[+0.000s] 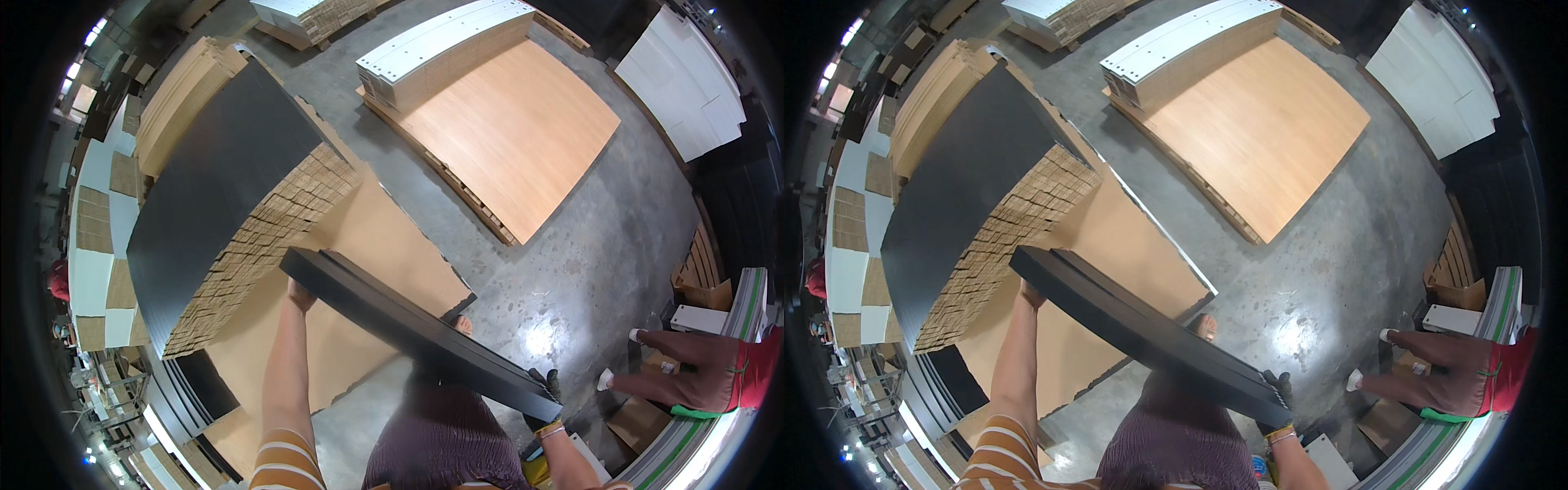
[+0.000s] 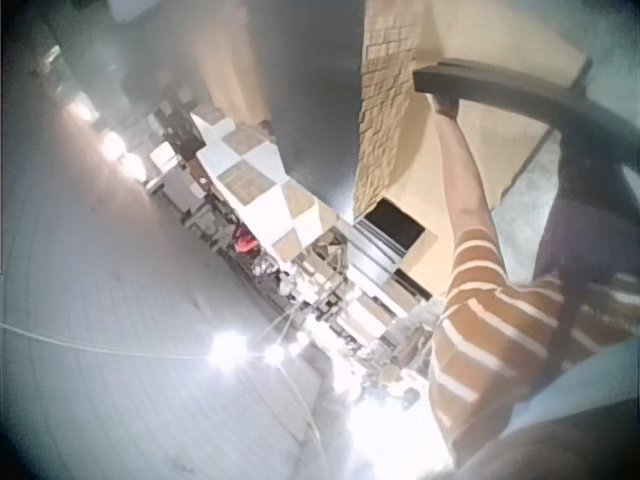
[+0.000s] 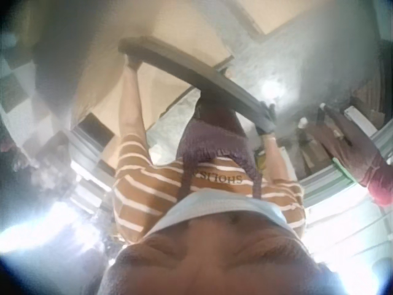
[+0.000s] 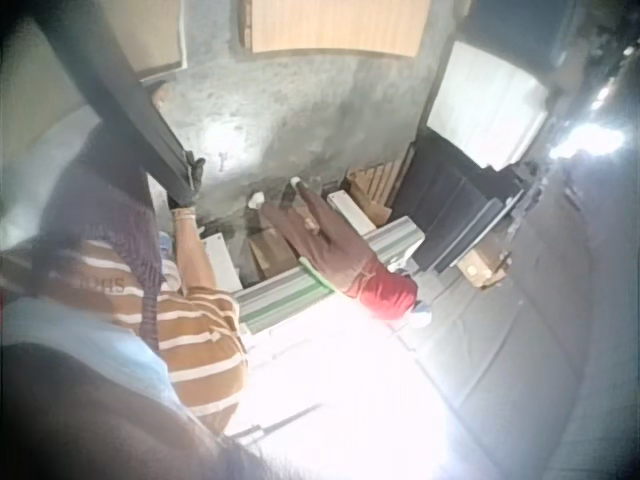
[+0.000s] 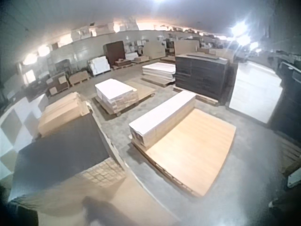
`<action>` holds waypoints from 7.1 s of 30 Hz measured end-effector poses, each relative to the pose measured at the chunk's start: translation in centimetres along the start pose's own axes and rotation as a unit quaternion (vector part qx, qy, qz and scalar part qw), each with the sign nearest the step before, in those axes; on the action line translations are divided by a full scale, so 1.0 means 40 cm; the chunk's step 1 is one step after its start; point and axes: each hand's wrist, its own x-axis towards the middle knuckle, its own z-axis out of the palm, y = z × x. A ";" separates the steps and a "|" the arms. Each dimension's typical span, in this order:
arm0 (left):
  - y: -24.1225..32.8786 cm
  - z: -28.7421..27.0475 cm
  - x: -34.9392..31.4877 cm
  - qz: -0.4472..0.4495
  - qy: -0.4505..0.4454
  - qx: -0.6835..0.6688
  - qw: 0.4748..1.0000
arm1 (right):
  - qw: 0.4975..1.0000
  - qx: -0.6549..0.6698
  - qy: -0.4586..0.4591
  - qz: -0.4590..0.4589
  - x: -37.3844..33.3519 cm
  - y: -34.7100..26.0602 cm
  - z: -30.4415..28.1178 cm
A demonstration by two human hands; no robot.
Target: The person applies small white adhesive dots along the edge of a black rectangular panel using a sheet of dots and gloved hands. They then wipe the panel with a cloth and move it to a stack of similar panels.
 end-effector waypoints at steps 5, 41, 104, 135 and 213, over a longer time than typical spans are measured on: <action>-0.006 -0.029 0.230 -0.021 0.021 0.000 1.000 | 0.999 0.049 0.001 -0.023 0.157 0.068 0.050; -0.291 -0.001 0.630 0.052 0.021 -0.204 0.977 | 0.991 0.125 0.011 -0.055 0.478 0.252 0.198; -0.511 0.195 0.500 0.044 0.189 -0.257 0.947 | 0.535 -0.706 -0.399 -0.237 0.997 0.301 1.081; -0.927 0.581 0.014 -0.148 0.224 -0.350 0.898 | 0.439 -0.816 -0.322 -0.194 0.687 0.115 0.475; -0.323 0.063 0.601 0.067 0.069 -0.271 0.958 | 0.546 -0.730 -0.360 -0.197 0.938 0.308 1.126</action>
